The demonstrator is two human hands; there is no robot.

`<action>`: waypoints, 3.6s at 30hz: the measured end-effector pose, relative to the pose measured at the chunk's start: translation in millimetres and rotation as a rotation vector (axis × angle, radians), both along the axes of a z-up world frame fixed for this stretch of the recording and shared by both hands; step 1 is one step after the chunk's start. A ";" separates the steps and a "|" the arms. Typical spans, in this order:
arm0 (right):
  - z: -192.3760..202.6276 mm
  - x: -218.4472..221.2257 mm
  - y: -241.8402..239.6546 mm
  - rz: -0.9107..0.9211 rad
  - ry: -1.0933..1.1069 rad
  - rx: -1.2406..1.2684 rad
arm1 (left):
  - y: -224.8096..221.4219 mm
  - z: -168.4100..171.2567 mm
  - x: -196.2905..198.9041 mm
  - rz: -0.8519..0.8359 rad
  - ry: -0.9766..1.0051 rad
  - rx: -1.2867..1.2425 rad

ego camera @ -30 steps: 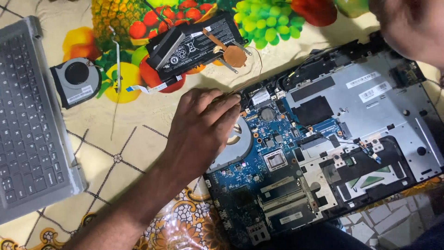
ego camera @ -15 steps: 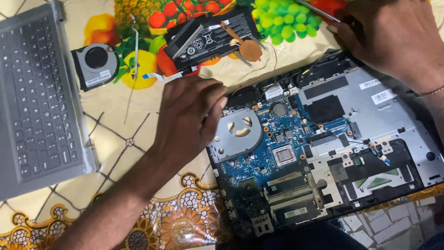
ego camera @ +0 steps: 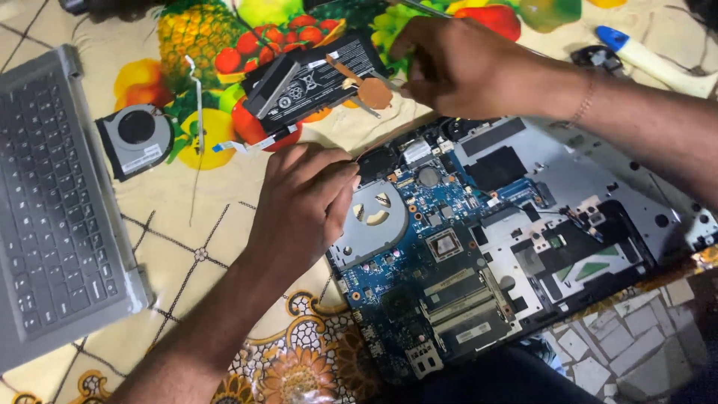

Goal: Installing and connecting a cooling fan and related components inside a laptop.

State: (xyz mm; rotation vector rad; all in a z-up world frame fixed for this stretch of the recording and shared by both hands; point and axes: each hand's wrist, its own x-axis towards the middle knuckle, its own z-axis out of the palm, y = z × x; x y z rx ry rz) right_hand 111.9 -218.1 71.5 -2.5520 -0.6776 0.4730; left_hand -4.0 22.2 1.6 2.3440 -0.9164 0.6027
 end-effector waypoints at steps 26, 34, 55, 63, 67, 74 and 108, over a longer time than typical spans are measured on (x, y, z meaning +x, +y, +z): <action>15.3 -7.6 -5.7 0.511 -0.513 0.052 | -0.9 3.1 3.7 -0.017 0.049 0.012; 9.8 10.9 20.8 0.642 -0.605 0.379 | 1.5 -0.4 1.2 -0.018 -0.016 -0.011; 13.3 11.4 30.3 0.554 -0.160 0.315 | -1.5 5.9 -1.3 -0.030 0.002 0.025; 21.9 -15.4 -21.6 0.401 0.013 0.155 | -2.6 10.7 -1.7 -0.006 0.070 0.096; 16.4 -28.6 -45.7 0.331 0.028 0.146 | -1.5 7.1 0.4 -0.057 0.037 0.065; 1.4 -30.3 -62.2 0.411 -0.248 0.215 | -1.0 8.5 -2.7 -0.024 0.050 0.080; -34.3 -31.6 -85.2 0.158 -0.502 0.100 | -8.4 10.3 4.5 0.012 0.072 0.052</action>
